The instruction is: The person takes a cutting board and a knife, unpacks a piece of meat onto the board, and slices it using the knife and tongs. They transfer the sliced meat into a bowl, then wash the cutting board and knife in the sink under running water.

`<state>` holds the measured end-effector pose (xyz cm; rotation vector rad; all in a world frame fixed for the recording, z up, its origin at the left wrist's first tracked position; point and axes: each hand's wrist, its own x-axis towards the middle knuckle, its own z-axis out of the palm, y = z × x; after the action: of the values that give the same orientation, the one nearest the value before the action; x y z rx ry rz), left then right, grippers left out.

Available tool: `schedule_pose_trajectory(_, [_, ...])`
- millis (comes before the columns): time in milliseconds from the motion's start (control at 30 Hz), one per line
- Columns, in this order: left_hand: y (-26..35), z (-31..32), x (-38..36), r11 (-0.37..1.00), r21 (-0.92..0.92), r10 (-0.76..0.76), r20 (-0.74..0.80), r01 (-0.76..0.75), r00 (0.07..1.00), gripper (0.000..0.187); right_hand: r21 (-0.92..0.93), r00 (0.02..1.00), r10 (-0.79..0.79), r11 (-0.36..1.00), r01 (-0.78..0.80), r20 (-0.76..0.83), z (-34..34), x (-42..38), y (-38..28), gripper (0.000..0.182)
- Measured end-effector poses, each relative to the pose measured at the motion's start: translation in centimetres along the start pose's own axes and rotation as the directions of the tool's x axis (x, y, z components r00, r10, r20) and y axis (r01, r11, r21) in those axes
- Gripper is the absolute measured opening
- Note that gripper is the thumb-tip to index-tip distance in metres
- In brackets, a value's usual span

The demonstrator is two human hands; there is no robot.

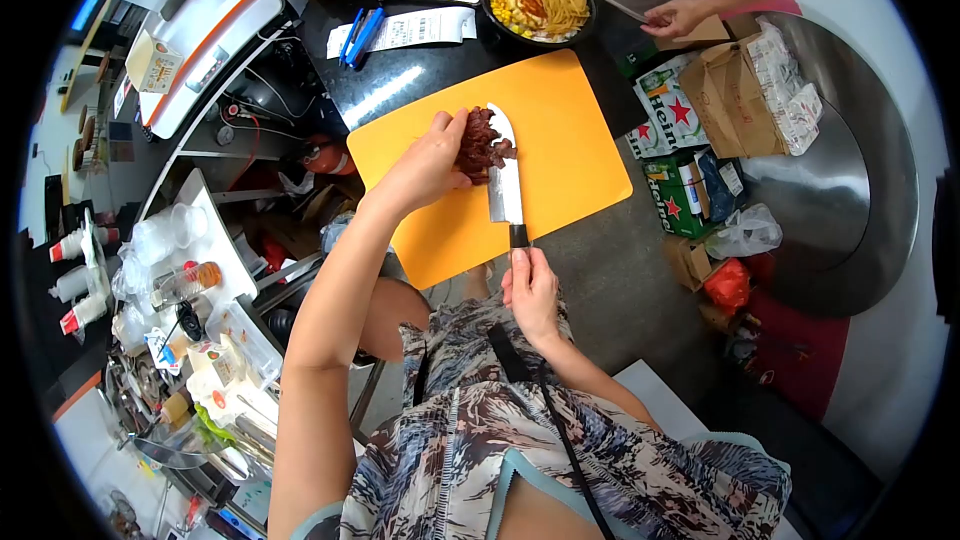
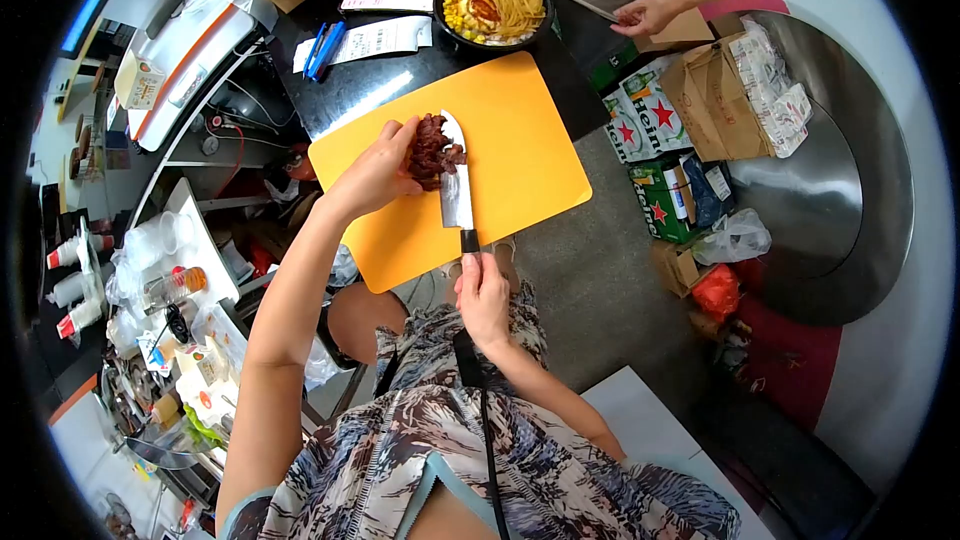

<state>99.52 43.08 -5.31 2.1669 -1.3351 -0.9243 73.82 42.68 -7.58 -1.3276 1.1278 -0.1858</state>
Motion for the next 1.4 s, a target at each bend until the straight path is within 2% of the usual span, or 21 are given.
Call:
schedule_pose_trajectory(167, [0.5,0.2,1.1,0.999,-0.043,-0.030,0.004,0.030,1.000,0.089,-0.018,0.999,-0.036,0.999,0.036,-0.034,1.0,0.6,-0.1,0.031])
schedule_pose_trajectory(233, [0.6,0.5,0.9,0.997,-0.080,-0.013,-0.053,0.009,0.999,0.088,-0.067,0.994,-0.106,0.992,0.104,-0.035,1.0,0.5,0.0,0.030])
schedule_pose_trajectory(333, [1.0,0.7,0.6,0.986,-0.156,-0.066,-0.072,0.054,0.995,0.085,-0.020,0.994,-0.105,0.994,0.104,-0.013,0.6,0.3,0.1,0.029])
schedule_pose_trajectory(467, [1.4,0.7,-0.1,0.985,-0.163,-0.065,-0.109,0.047,0.992,0.085,0.029,0.999,-0.045,0.999,0.044,0.029,-0.9,0.2,-1.0,0.029])
schedule_pose_trajectory(567, [1.8,0.9,-0.4,0.968,-0.251,-0.072,-0.166,0.029,0.984,0.081,0.017,0.994,-0.031,0.999,0.029,0.103,-2.5,0.7,-1.8,0.028])
schedule_pose_trajectory(633, [2.4,1.0,-0.9,0.938,-0.335,-0.151,-0.171,0.087,0.974,0.080,0.056,0.985,-0.016,0.998,0.007,0.170,-3.6,0.7,-2.3,0.027])
schedule_pose_trajectory(733, [4.2,0.6,-1.9,0.920,-0.361,-0.233,-0.183,0.155,0.955,0.079,0.016,0.971,-0.014,1.000,0.010,0.240,-5.5,1.1,-3.0,0.025])
schedule_pose_trajectory(867, [5.6,0.9,-1.8,0.901,-0.396,-0.294,-0.263,0.175,0.919,0.079,-0.031,0.933,0.029,0.999,-0.020,0.359,-8.4,3.1,-5.3,0.025])
schedule_pose_trajectory(1033, [8.7,0.7,1.8,0.852,-0.501,-0.384,-0.396,0.155,0.834,0.083,-0.164,0.871,0.025,0.984,0.064,0.491,-13.9,9.5,-9.7,0.026])
schedule_pose_trajectory(1133, [11.4,0.8,6.8,0.824,-0.537,-0.465,-0.457,0.182,0.758,0.083,-0.214,0.845,0.009,0.969,0.125,0.534,-18.1,15.6,-14.3,0.024])
schedule_pose_trajectory(1167, [12.2,0.8,8.4,0.820,-0.541,-0.479,-0.471,0.186,0.741,0.083,-0.240,0.810,-0.027,0.949,0.205,0.586,-19.5,18.2,-15.2,0.024])
schedule_pose_trajectory(1267, [13.7,1.7,12.8,0.792,-0.581,-0.560,-0.569,0.188,0.602,0.082,-0.333,0.748,-0.022,0.886,0.322,0.664,-22.3,24.4,-19.4,0.025])
schedule_pose_trajectory(1300, [13.6,2.0,14.1,0.781,-0.594,-0.577,-0.567,0.193,0.588,0.082,-0.367,0.723,-0.014,0.854,0.368,0.691,-22.7,26.4,-21.0,0.026])
schedule_pose_trajectory(1367, [14.3,2.1,16.0,0.742,-0.635,-0.648,-0.600,0.213,0.469,0.084,-0.382,0.635,-0.016,0.787,0.485,0.773,-23.3,30.2,-22.9,0.023])
schedule_pose_trajectory(1400, [14.7,2.0,16.6,0.704,-0.668,-0.691,-0.566,0.241,0.450,0.084,-0.397,0.605,0.005,0.759,0.517,0.796,-23.4,31.6,-24.0,0.023])
